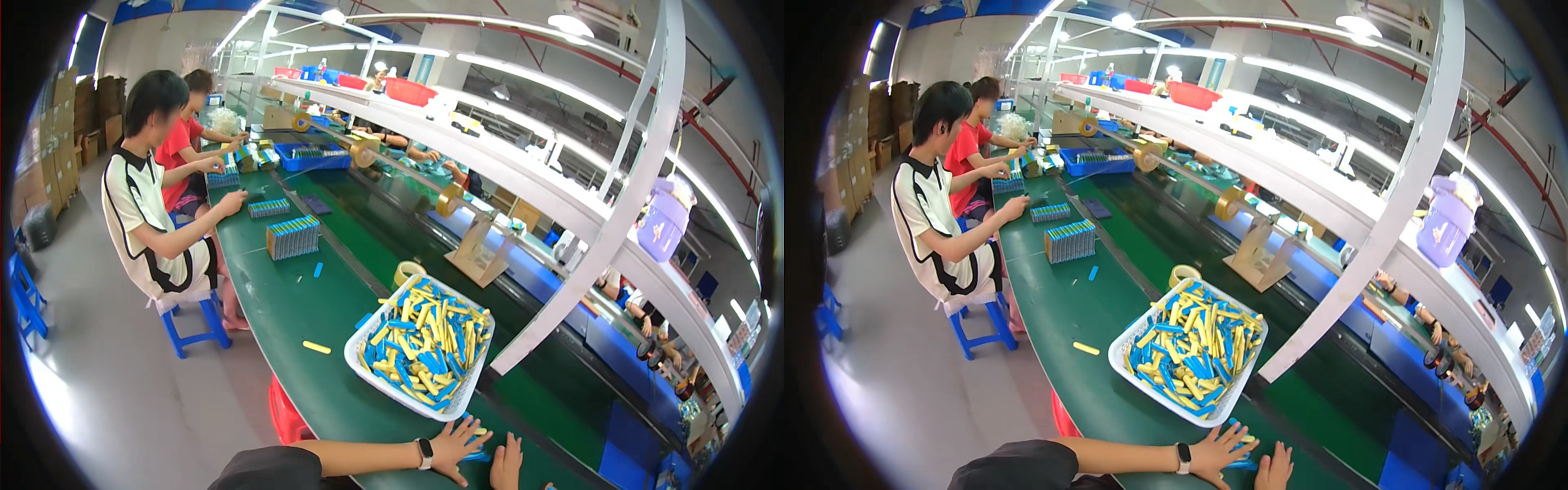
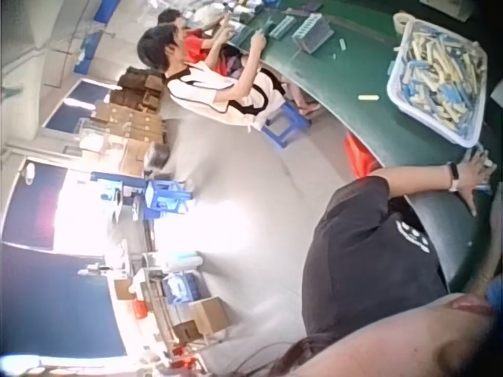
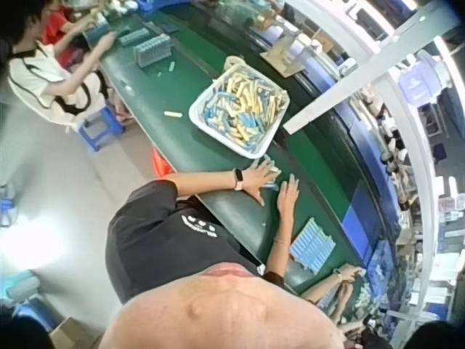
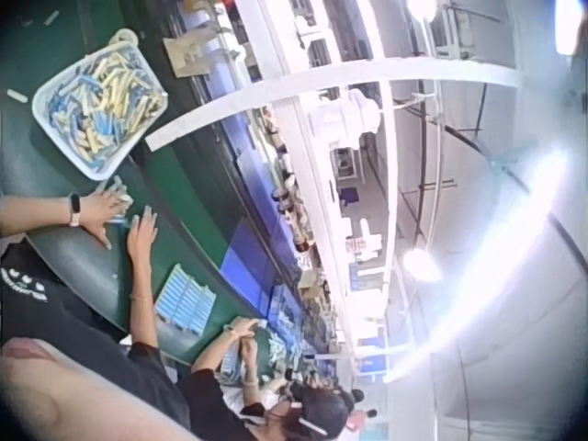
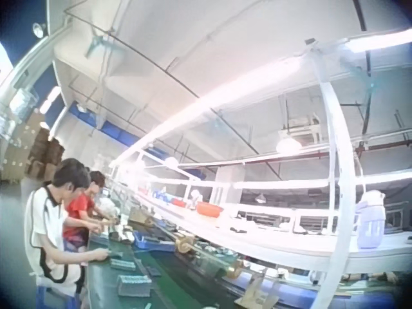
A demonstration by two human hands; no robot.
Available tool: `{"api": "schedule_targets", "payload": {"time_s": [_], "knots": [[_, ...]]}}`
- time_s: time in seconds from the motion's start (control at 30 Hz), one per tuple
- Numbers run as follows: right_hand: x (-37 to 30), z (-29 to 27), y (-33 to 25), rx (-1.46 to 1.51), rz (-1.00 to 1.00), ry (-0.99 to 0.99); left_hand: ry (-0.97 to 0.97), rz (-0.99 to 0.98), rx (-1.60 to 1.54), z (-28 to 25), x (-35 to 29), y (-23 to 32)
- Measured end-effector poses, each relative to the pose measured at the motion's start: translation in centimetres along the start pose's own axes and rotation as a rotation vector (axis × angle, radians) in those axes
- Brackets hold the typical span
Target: The person assembles parts on a factory line by taking plastic strips from a container and placing them into slots on a tray by hand, then pressing them into place.
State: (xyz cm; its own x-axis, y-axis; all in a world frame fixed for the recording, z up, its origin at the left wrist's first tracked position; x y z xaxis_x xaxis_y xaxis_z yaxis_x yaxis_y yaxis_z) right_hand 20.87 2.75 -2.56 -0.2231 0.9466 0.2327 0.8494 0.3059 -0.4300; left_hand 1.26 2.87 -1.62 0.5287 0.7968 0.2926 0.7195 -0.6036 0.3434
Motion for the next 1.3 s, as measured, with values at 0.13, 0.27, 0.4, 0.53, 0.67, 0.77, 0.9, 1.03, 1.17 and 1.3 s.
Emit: {"api": "schedule_targets", "payload": {"time_s": [0.13, 0.27, 0.4, 0.53, 0.67, 0.77, 0.9, 1.03, 1.17, 1.3], "knots": [[2.3, 2.3, 0.4, 0.159, -0.154, -0.041, -0.007, -0.126, -0.032, 2.3, 2.0, -0.5], [4.0, 3.3, -2.9, 0.410, -0.146, 0.022, 0.112, -0.058, -0.023, 3.7, 3.6, -2.6], [3.5, 3.3, -0.9, 0.994, 0.102, 0.216, 0.164, -0.049, -0.128, 2.8, 4.3, -2.0], [2.3, 3.2, -0.9, 1.070, 0.192, 0.321, 0.193, -0.107, 0.028, 3.3, 4.2, -2.7], [1.3, 3.0, -1.8, 1.018, 0.190, 0.374, 0.188, -0.117, 0.008, 3.7, 4.3, -2.7], [0.4, 3.3, -1.4, 1.021, 0.239, 0.425, 0.190, -0.313, -0.319, 3.0, 4.7, -2.0], [1.4, 3.6, -2.7, 0.883, 0.168, 0.349, 0.381, -0.321, -0.615, 0.8, 5.7, -2.2], [2.3, 4.9, -2.5, 1.137, 0.188, 0.302, 0.289, -0.355, -0.514, 0.4, 7.5, -1.2], [2.9, 5.3, -5.9, 0.939, 0.026, 0.220, 0.206, -0.351, 0.084, -0.8, 5.2, -4.3], [0.2, 5.1, -3.1, 0.915, 0.064, 0.316, 0.103, -0.278, -0.140, 2.0, 5.5, -2.6]]}}
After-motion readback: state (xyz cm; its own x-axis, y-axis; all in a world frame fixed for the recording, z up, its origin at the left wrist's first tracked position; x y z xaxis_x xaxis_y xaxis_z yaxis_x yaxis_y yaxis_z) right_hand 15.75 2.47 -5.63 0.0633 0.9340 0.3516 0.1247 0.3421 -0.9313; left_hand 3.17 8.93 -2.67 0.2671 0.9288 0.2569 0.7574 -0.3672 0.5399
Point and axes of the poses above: each hand's wrist, its own x-axis towards the middle knuckle, its own z-axis out of the palm, y = z × x, the point moved 1 cm from there along x, towards the middle knuckle, and after that the axes turned 7 degrees about -z, right-handed, at the moved point
